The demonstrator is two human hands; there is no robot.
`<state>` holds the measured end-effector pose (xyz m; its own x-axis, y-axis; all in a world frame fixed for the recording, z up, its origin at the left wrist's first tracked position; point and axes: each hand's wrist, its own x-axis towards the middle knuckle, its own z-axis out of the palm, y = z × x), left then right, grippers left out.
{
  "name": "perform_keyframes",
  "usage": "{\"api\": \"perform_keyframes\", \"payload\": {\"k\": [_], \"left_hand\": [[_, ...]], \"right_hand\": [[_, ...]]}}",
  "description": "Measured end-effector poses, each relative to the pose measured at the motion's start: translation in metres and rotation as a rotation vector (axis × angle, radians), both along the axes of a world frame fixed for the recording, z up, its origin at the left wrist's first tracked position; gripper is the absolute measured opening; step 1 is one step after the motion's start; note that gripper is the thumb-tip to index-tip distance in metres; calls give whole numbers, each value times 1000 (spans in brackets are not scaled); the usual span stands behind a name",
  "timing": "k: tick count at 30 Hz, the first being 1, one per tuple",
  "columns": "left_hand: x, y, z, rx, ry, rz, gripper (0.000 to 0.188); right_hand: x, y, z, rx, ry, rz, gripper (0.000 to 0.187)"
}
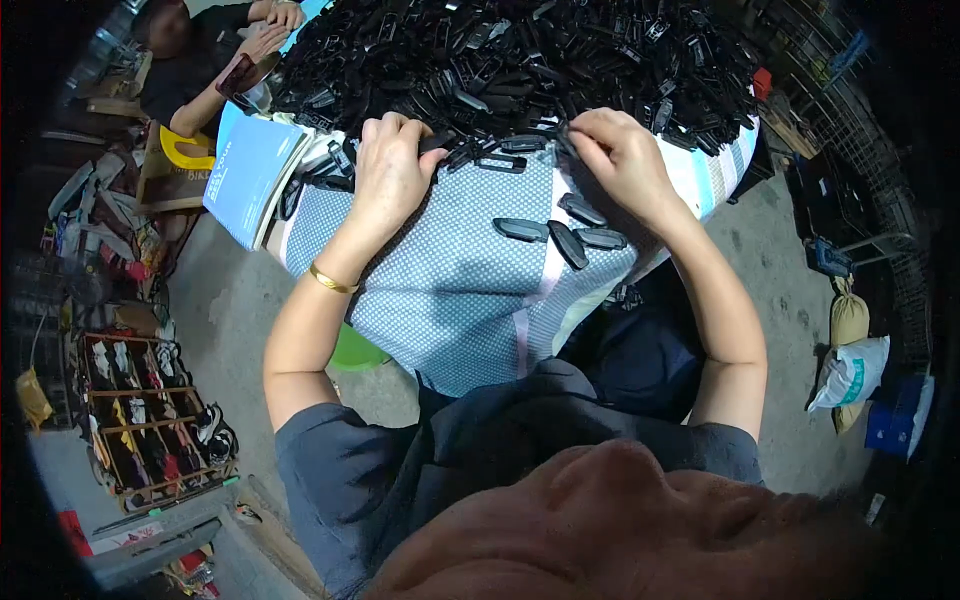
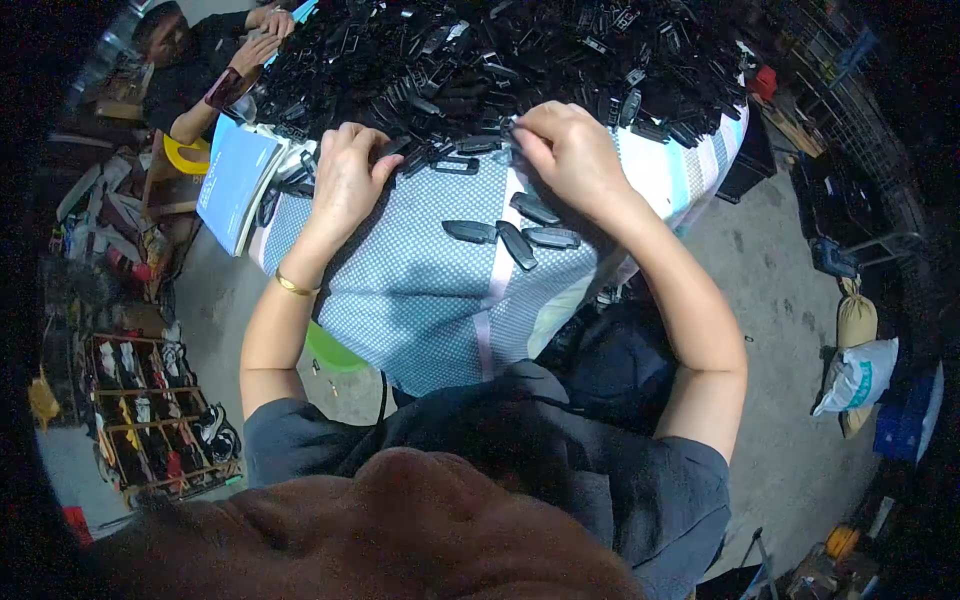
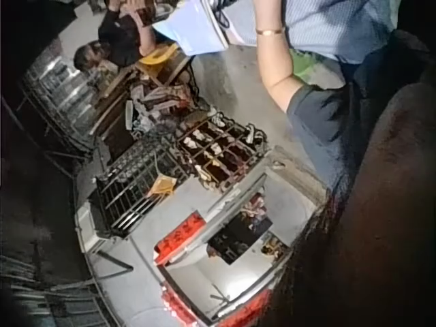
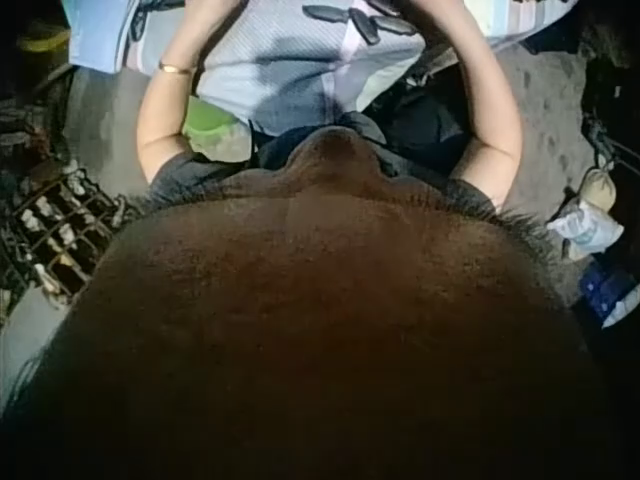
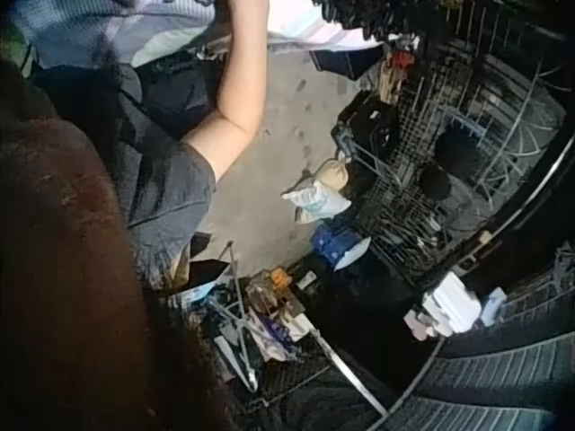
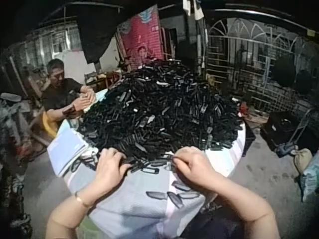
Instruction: Assembling or inspecting small black plastic hardware components from a large pile.
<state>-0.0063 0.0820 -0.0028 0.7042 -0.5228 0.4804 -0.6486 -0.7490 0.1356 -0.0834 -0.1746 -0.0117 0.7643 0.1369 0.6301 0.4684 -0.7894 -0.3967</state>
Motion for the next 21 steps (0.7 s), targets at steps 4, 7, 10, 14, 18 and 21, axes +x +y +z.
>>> {"api": "perform_keyframes", "payload": {"k": [4,7,10,14,18,21], "left_hand": [[-2,-9,-3,-143,-163,-85,27],[-9,-21,2,-158,-98,-127,24],[-15,-36,6,-125,-137,-215,24],[-25,-60,18,-259,66,-315,25],[-19,-74,15,-265,394,-417,26],[-16,-79,11,-571,942,-406,33]], "right_hand": [[-1,-1,-1,38,-6,-115,17],[4,-3,-6,-7,-79,-112,16],[7,-2,-9,-144,-178,-135,14],[8,-5,-3,23,-75,-172,15],[2,-2,4,82,-57,20,19],[-3,8,-1,174,-35,-5,17]]}}
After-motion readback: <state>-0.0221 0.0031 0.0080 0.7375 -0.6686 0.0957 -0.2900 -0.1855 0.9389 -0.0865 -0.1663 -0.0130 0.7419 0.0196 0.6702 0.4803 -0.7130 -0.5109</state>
